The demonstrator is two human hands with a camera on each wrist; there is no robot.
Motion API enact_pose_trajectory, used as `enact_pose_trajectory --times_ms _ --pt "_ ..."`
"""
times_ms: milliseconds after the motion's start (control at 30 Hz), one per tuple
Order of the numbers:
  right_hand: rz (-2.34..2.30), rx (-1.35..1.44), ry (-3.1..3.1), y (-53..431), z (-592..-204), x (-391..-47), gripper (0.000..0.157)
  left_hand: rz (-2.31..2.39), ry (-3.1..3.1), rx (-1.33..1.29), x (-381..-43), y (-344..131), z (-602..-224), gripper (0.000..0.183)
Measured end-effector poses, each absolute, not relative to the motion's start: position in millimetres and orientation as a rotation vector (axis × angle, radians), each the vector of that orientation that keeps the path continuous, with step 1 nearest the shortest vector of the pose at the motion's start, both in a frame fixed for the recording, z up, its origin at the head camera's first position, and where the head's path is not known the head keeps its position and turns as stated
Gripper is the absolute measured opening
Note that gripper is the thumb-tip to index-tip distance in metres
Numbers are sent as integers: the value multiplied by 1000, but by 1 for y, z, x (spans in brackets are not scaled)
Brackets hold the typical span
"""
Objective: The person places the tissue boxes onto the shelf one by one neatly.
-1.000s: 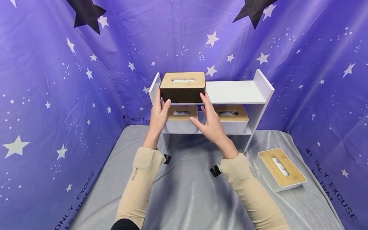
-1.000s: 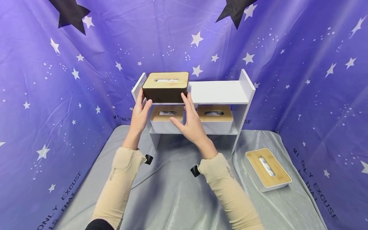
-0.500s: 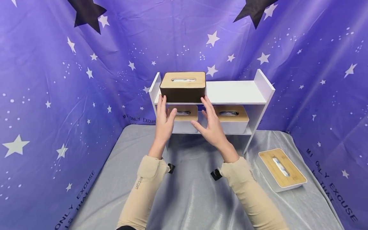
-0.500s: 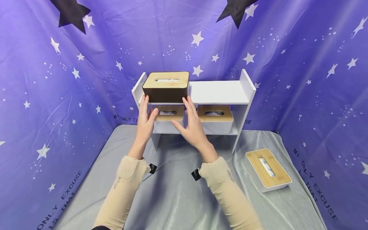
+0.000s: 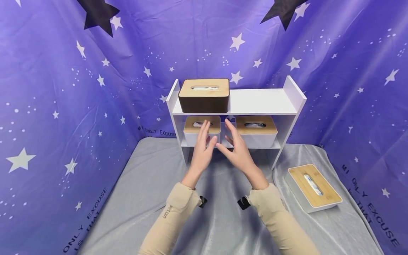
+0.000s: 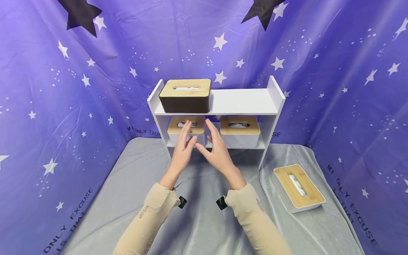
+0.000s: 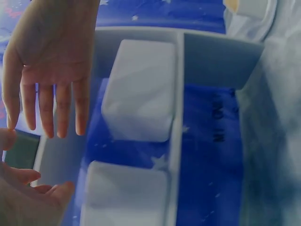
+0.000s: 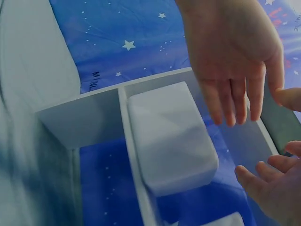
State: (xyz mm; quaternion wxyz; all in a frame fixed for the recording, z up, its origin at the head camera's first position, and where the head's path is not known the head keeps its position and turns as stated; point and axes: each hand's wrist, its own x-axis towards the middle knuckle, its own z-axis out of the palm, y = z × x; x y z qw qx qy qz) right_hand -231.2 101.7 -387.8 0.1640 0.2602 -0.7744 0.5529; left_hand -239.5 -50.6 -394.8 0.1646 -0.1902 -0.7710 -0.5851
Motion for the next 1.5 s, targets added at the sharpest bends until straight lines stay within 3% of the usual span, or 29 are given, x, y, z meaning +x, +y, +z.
enact_pose_trajectory --times_ms 733,1500 --pt "1551 355 -2268 198 -460 -186 73 -1741 -2480 -760 -232 4 -456 46" --pt "1359 -743 -2136 340 -525 -101 82 -1708 -2641 -777 -229 27 -486 47"
